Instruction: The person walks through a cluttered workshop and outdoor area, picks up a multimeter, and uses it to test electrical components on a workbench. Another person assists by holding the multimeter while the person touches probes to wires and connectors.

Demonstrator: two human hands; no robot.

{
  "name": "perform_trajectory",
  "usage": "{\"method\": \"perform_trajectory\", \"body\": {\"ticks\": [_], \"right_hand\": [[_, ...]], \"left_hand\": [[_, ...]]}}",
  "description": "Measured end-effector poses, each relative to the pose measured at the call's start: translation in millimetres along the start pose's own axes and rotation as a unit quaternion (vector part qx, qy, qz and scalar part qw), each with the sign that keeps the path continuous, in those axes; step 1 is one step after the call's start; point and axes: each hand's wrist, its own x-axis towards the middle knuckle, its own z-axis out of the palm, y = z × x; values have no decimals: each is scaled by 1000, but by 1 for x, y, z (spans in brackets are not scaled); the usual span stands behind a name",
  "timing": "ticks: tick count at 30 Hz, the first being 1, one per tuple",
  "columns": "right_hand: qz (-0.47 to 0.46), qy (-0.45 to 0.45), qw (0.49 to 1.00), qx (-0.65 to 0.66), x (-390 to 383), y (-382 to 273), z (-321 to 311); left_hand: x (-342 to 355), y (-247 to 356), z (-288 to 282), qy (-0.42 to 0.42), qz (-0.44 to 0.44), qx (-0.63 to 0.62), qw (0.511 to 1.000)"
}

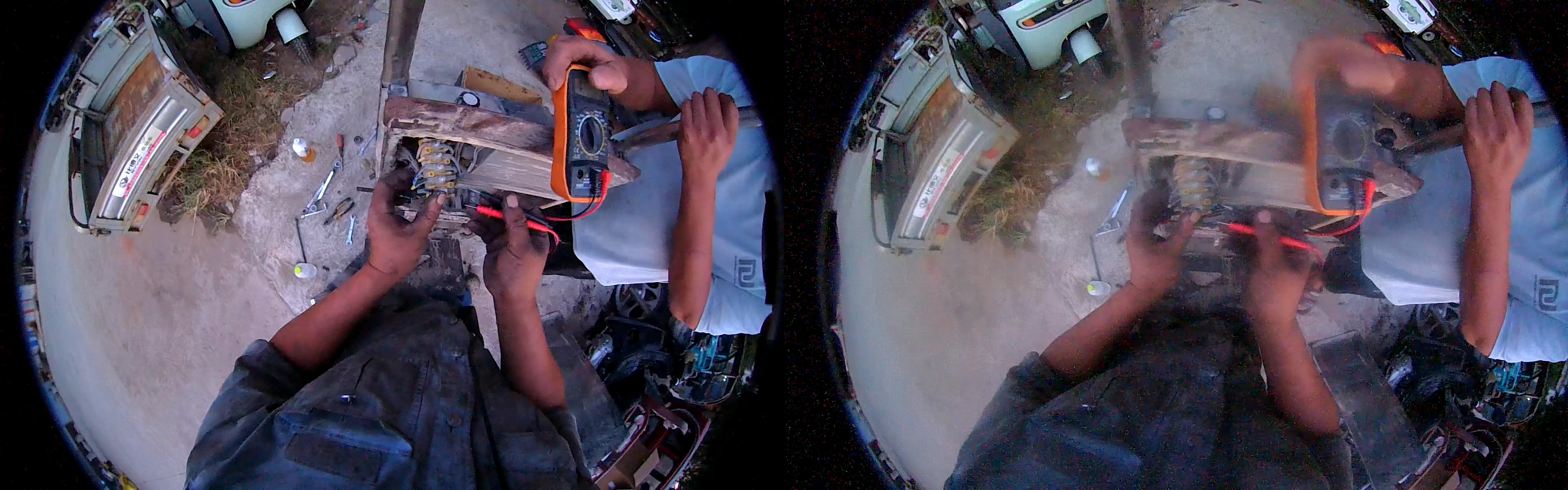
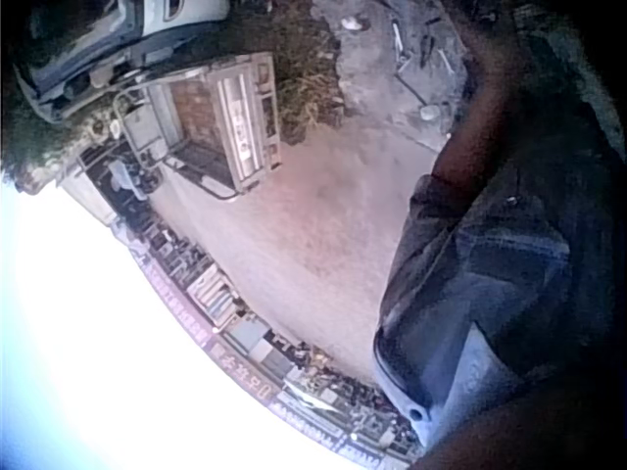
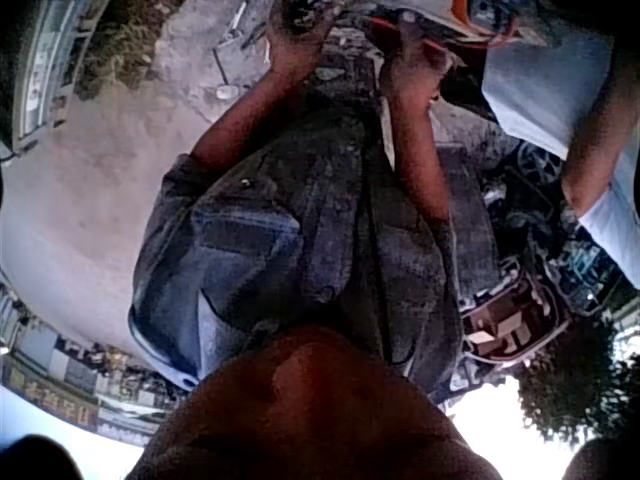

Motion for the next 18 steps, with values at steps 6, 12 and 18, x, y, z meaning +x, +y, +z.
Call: {"method": "perform_trajectory", "body": {"ticks": [6,12,18], "right_hand": [[-13,-1,997,-70,5,5,-1],[17,24,999,-29,2,1,7],[79,19,997,4,1,-8,16]], "left_hand": [[7,-5,-1,15,55,67,996],[11,-3,-4,-31,9,-8,999],[14,-10,-5,-26,-34,-79,996]]}}
